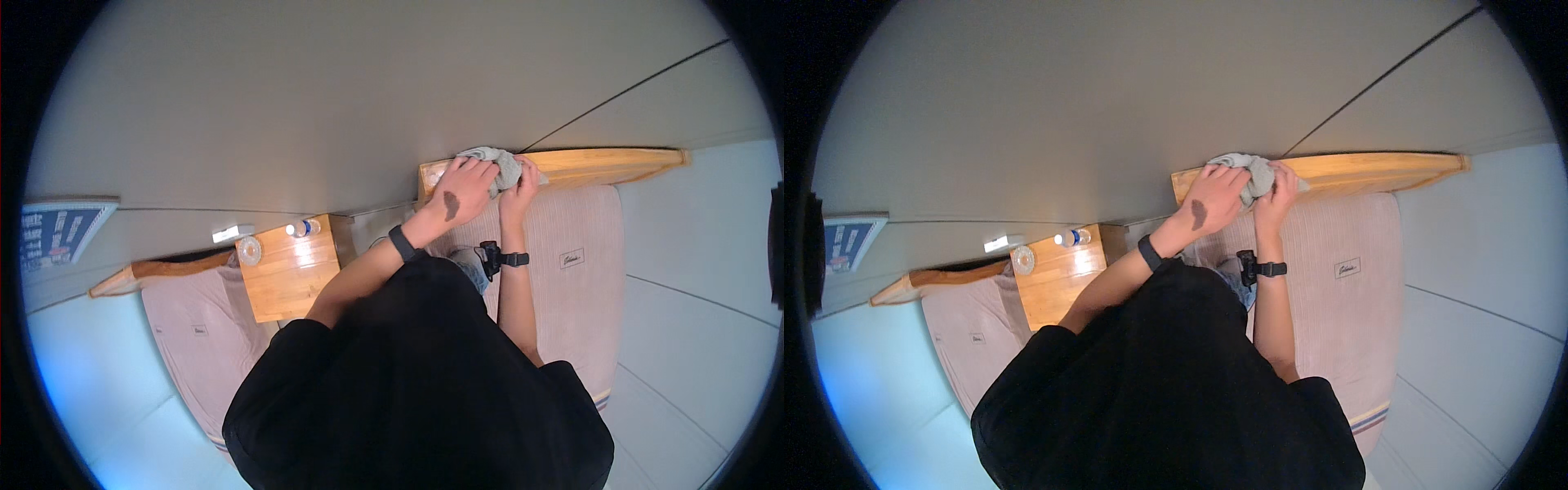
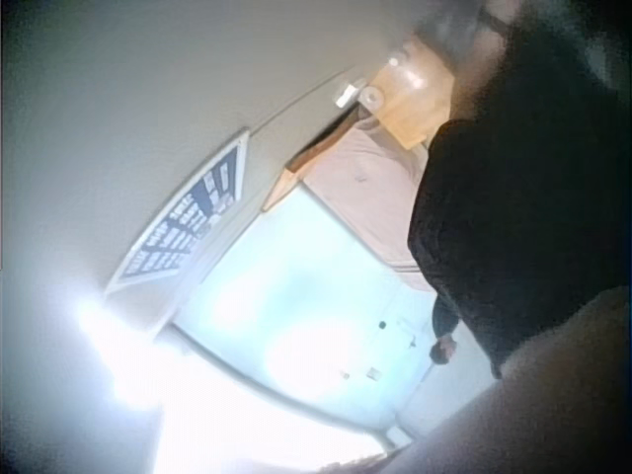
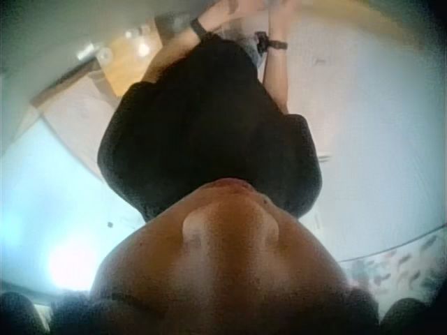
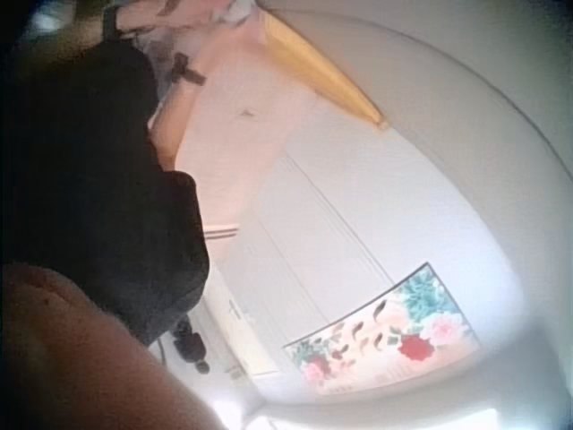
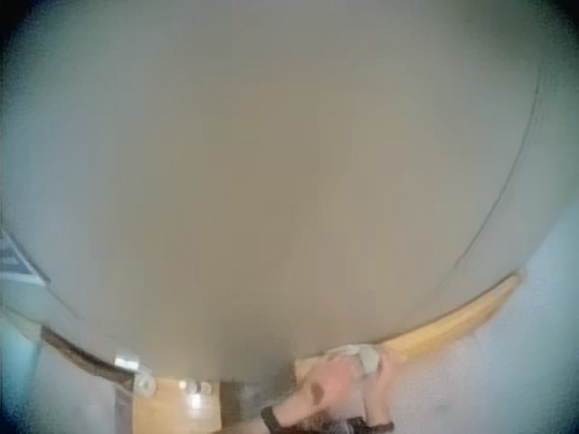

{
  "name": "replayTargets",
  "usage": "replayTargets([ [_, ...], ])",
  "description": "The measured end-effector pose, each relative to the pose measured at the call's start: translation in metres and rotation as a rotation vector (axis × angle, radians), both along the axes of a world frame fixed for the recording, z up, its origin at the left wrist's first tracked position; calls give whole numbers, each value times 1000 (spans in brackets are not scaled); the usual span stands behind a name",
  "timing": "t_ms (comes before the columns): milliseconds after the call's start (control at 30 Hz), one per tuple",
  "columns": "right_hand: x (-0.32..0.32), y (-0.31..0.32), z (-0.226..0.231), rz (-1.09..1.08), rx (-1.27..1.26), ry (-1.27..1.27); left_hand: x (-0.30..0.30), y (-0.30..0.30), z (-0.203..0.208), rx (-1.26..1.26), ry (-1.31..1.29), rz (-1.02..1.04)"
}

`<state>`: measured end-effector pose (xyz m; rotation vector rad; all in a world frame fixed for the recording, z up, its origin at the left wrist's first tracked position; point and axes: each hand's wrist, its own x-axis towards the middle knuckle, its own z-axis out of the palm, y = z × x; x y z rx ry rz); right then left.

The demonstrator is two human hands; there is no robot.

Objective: Cleaning the walls, bed frame, and nightstand with a grey cloth.

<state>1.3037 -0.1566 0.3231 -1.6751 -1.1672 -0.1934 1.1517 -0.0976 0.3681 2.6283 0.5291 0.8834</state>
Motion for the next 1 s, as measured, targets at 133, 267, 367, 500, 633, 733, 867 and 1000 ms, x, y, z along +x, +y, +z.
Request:
replayTargets([
  [133,-26,-1,19,48,46,33,-25,-2,28,-36,101,40],
  [267,-49,9,13,-7,34,-6,-49,3,12,-46,54,40],
  [367,-51,9,5,-43,-17,-53,-52,3,10,-77,135,20],
  [500,-43,11,3,-17,51,-66,-46,0,18,-70,191,47],
  [633,-40,11,-8,19,121,-36,-44,2,11,-48,230,23],
  [733,-40,11,-19,63,127,-10,-40,6,2,-30,272,33],
  [867,-31,11,-40,84,107,-22,-33,15,-17,35,258,-4],
  [1000,-10,11,-75,139,75,-72,-18,20,-64,-9,252,-10],
])
